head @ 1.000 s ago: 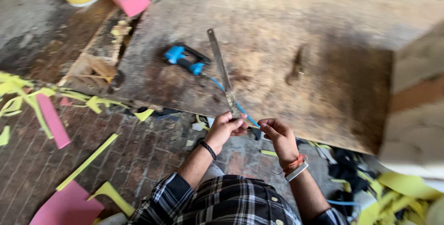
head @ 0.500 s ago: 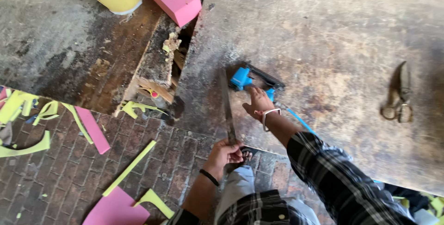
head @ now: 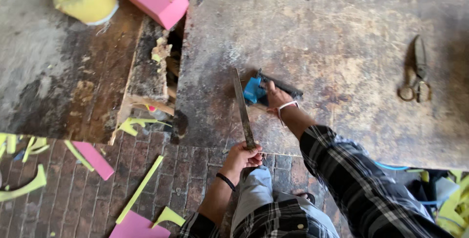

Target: The person sprays adhesive onto foam pieces with a spray gun, positions the foam pieces onto a wooden chair frame, and staples the foam and fabric to the frame using a pneumatic nail gun, pressing pieces into place by hand as they work.

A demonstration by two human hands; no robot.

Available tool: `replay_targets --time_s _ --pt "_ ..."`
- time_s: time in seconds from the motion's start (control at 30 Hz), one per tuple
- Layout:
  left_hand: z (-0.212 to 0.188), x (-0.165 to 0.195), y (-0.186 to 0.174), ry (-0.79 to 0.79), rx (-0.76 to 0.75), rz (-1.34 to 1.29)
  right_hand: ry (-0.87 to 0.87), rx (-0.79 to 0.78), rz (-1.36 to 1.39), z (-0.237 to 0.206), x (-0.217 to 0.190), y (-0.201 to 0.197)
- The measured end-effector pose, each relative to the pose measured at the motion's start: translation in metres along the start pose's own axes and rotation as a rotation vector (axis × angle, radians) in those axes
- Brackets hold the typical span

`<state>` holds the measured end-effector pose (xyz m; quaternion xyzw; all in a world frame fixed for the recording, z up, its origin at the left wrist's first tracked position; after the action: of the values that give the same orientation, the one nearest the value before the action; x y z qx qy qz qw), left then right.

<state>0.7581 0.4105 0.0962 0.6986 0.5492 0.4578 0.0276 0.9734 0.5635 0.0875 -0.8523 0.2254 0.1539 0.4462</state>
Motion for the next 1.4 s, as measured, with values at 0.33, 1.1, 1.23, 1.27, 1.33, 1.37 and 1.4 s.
replay_targets --time_s 0.33,1.1,1.23,1.27,1.33,1.37,1.4 --pt "0.07 -0.018 0.073 -0.026 -0.032 0.065 0.4 0.376 0.727 -0.304 0.188 0.038" --pt "0.103 -0.24 0.617 -0.111 -0.605 0.522 0.034 1.492 1.454 -0.826 0.483 0.12" --pt "0.109 -0.238 0.695 0.019 -0.754 0.734 0.093 1.557 1.488 -0.844 0.539 0.11" --pt "0.114 -0.232 0.714 0.064 -0.767 0.764 0.109 1.549 1.51 -0.848 0.553 0.105" --pt "0.126 -0.223 0.758 0.209 -0.78 0.845 0.203 1.504 1.454 -0.857 0.579 0.089" --pt "0.132 -0.216 0.781 0.306 -0.782 0.899 0.253 1.477 1.431 -0.859 0.59 0.08" --pt "0.137 -0.21 0.807 0.402 -0.785 0.953 0.263 1.442 1.382 -0.865 0.599 0.068"
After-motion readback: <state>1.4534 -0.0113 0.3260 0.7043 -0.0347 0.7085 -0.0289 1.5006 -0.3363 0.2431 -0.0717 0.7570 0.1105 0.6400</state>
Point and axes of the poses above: each hand's wrist, its own z-axis towards the middle knuckle, its own y-axis out of the palm, x = y × z, the point moved 9 cm from there along z, towards the middle knuckle, and after that the axes turned 13 degrees about -x, right-handed, at the moved point
